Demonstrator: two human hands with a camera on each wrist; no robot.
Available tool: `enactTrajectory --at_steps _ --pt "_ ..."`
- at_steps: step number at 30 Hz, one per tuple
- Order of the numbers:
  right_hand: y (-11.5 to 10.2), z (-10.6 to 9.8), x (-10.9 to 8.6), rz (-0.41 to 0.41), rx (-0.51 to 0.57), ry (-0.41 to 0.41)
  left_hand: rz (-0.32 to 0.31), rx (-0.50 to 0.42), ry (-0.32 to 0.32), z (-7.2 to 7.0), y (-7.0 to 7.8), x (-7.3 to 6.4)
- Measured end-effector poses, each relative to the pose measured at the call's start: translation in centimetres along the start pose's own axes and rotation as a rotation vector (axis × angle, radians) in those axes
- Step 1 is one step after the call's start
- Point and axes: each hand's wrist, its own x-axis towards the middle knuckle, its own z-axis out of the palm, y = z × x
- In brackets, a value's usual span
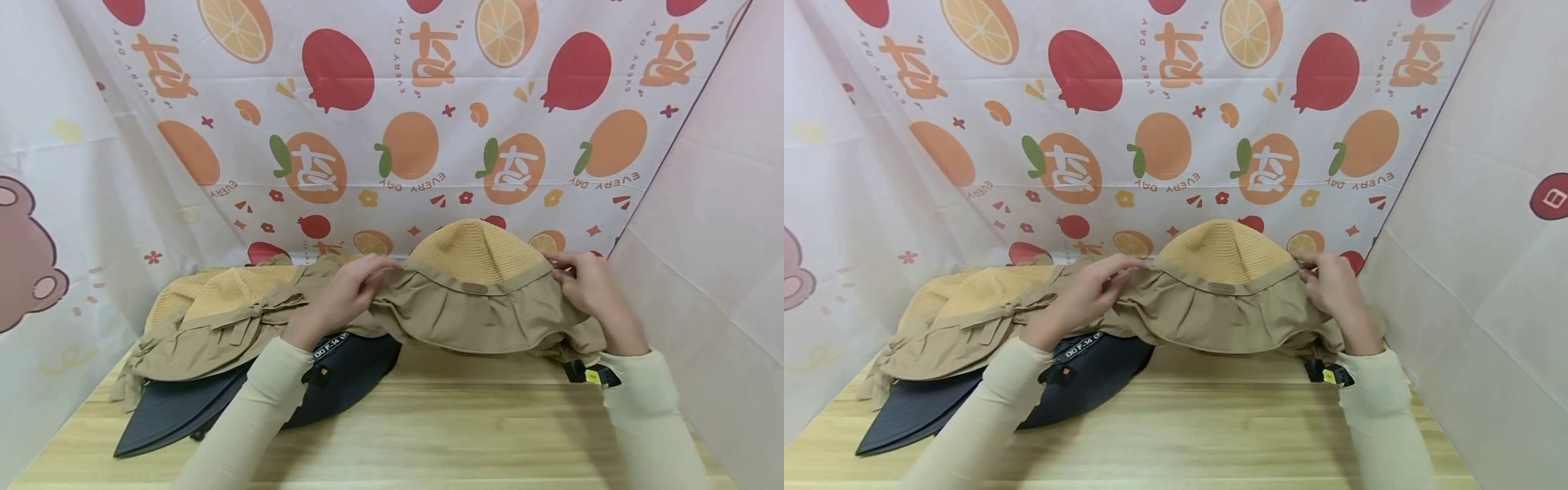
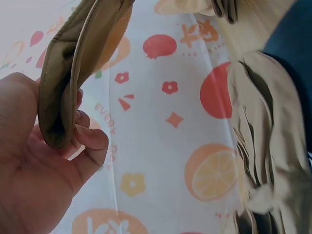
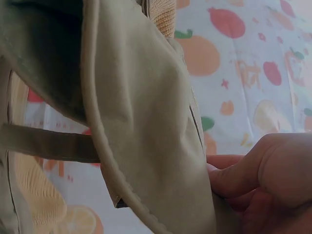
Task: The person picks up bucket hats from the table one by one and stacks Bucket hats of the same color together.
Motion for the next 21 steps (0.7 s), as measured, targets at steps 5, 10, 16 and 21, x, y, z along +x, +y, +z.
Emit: enactTrajectory --at_steps 5,10,16,21 --pt "2.0 -0.8 0.7 0.039 -0.016 -0.057 0.006 0.014 -0.042 1.2 0.1 2.1" --pt "4.5 -1.4 1.4 0.072 -0.007 -0.094 -0.048 -0.013 -0.106 2.3 0.0 3.6" --pt "7.1 -1.7 1.9 0.078 0.017 -0.120 -0.163 -0.137 -0.236 3.2 -0.1 4.9" --pt "9.0 -1.9 2.1 0.123 -0.003 -0.188 -0.178 -0.227 -0.274 4.5 -0.4 5.9"
